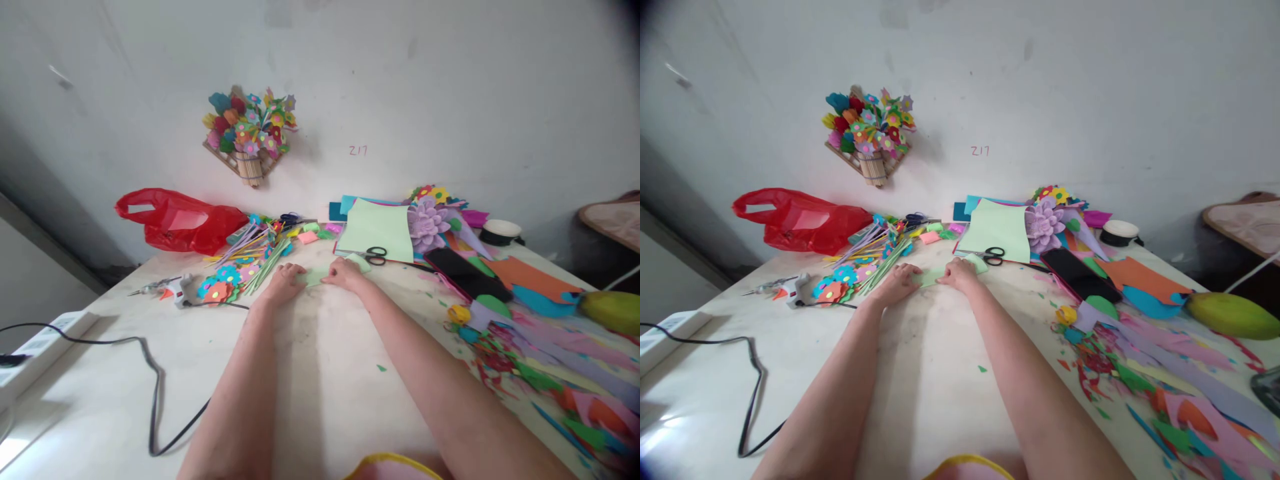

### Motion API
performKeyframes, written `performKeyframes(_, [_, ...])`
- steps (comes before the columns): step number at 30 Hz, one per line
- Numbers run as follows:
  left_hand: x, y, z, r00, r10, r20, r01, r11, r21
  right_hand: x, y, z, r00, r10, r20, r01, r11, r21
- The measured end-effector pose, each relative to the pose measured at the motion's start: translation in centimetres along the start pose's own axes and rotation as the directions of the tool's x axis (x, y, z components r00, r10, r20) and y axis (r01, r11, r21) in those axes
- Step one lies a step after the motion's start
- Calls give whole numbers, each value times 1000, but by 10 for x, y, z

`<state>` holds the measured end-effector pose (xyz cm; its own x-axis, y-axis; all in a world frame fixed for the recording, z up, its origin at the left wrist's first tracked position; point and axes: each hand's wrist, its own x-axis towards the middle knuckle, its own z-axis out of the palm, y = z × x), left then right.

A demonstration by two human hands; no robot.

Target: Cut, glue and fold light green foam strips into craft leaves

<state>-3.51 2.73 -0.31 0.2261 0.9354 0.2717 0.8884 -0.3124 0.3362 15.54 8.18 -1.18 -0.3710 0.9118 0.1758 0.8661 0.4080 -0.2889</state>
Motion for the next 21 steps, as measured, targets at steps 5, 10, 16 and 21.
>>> performKeyframes(5, [-3, -4, 3, 998, -49, 40, 45, 994, 96, -3, 5, 7, 997, -24, -76, 28, 998, 52])
performKeyframes(10, [-5, -7, -1, 981, -140, 134, 124, 985, 118, -6, 6, 9, 995, -39, -96, 47, 996, 77])
performKeyframes(16, [2, 5, 11, 994, -83, -74, 95, 978, 188, -5, 5, 8, 995, -22, -92, 28, 997, 68])
performKeyframes(21, [7, 31, 27, 995, 53, -84, -24, 950, 312, -7, 1, 4, 997, -14, -72, 17, 999, 40])
